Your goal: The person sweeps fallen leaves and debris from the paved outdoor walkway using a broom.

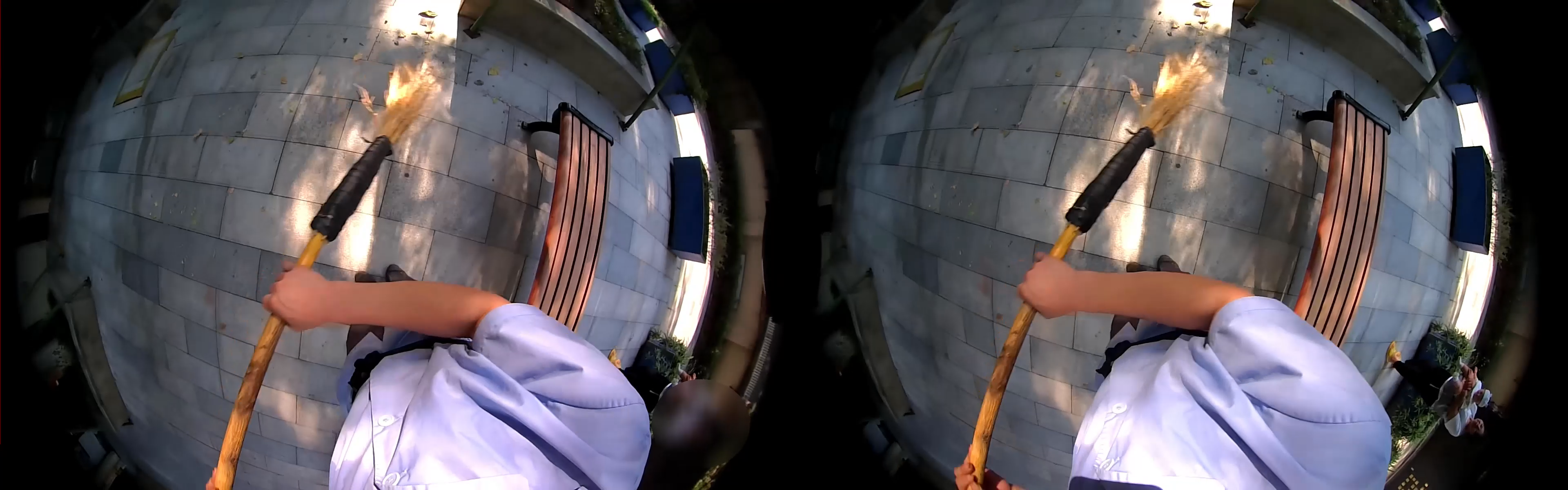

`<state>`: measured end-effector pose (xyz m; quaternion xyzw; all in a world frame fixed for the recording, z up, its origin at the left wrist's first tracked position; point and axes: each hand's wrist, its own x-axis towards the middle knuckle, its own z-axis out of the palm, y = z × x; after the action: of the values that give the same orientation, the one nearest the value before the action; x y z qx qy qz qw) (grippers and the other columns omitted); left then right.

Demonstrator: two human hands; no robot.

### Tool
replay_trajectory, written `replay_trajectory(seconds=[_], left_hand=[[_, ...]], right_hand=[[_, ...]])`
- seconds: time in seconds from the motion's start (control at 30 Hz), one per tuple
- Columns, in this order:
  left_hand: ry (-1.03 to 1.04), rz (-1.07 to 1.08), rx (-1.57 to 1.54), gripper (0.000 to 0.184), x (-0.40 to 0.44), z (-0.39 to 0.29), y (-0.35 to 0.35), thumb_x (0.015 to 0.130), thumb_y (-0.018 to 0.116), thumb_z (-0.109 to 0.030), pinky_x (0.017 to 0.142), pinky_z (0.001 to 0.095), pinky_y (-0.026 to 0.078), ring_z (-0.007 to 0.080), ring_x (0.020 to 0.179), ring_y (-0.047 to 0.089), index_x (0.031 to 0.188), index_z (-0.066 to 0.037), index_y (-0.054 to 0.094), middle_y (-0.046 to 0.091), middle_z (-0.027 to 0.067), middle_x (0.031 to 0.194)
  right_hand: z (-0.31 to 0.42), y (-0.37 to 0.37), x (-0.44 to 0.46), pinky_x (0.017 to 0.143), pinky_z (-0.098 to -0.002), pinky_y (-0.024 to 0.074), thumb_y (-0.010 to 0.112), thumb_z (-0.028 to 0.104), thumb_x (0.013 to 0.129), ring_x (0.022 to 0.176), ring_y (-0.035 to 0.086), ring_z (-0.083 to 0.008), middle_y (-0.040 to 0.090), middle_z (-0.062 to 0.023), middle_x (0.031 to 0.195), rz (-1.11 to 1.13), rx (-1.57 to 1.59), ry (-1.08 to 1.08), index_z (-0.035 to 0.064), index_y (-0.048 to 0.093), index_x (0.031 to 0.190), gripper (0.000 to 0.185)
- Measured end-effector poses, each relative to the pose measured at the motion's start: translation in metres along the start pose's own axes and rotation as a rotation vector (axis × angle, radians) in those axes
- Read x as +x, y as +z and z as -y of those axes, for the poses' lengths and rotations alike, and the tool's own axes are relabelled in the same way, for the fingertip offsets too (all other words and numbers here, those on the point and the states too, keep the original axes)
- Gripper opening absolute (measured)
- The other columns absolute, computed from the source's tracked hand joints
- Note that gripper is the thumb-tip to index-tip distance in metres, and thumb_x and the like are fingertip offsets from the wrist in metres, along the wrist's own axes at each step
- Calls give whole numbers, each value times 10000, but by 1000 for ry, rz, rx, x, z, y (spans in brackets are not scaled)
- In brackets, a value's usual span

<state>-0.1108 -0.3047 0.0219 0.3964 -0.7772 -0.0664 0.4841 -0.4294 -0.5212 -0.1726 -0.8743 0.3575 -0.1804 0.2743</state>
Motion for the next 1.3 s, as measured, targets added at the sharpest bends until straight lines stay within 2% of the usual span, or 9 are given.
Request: replay_trajectory(seconds=[0.07,0.23,0.43,0.53,0.77,0.9,1.0,1.13,1.3], left_hand=[[-651,-138,-600,193,8,18,69,772,536,-134,962,590,406,317,905,556,911,-4,506,520,174,948],[-846,30,-826,126,75,19,297,700,628,13,898,490,485,350,920,634,823,42,619,646,233,910],[-835,105,-668,157,128,-14,379,697,669,-23,942,519,455,349,935,648,836,43,639,658,225,915],[-857,-152,-355,167,141,-59,356,730,650,-100,916,590,455,412,879,625,791,26,558,606,220,809],[-222,-92,137,210,99,-118,228,812,573,-165,930,608,431,386,917,589,922,-6,492,535,194,900],[-376,-359,-37,215,67,-87,225,793,584,-168,902,596,460,363,862,592,894,-5,487,533,188,869],[-726,-402,-436,219,71,-39,298,779,593,-170,882,587,482,345,820,595,872,-5,484,531,183,846],[-768,-173,-810,126,142,-9,460,745,586,-10,877,576,485,340,880,617,856,37,548,603,223,873],[-743,293,-952,153,222,-28,667,764,646,49,845,277,495,202,991,635,912,15,642,668,132,1016]], right_hand=[[-53,-7,-48,762,-426,471,636,215,629,661,641,-297,627,-108,638,92,-62,163,101,626,702,136],[-204,-49,-198,754,-436,420,661,200,618,794,600,-301,590,-92,735,80,-97,451,107,548,710,172],[-310,-69,-189,794,-417,425,658,241,680,812,613,-298,633,-83,755,22,-19,336,124,606,755,149],[-291,-64,-109,829,-394,430,628,216,708,800,618,-281,630,-75,757,16,51,164,136,622,760,96],[-184,-136,-15,794,-367,432,645,236,604,740,610,-258,603,-53,683,-109,109,-261,118,596,700,160],[-189,-151,-57,777,-383,447,627,214,623,673,622,-274,609,-58,636,67,-19,-133,112,605,717,141],[-250,-156,-120,754,-412,455,612,196,638,693,635,-286,623,-79,652,150,-87,90,102,610,735,136],[-357,-194,-220,783,-447,447,623,193,651,782,627,-312,641,-98,757,232,-201,388,105,614,803,176],[-511,-251,-347,630,-422,468,646,87,633,732,600,-355,589,-153,693,11,-82,572,58,558,658,96]])
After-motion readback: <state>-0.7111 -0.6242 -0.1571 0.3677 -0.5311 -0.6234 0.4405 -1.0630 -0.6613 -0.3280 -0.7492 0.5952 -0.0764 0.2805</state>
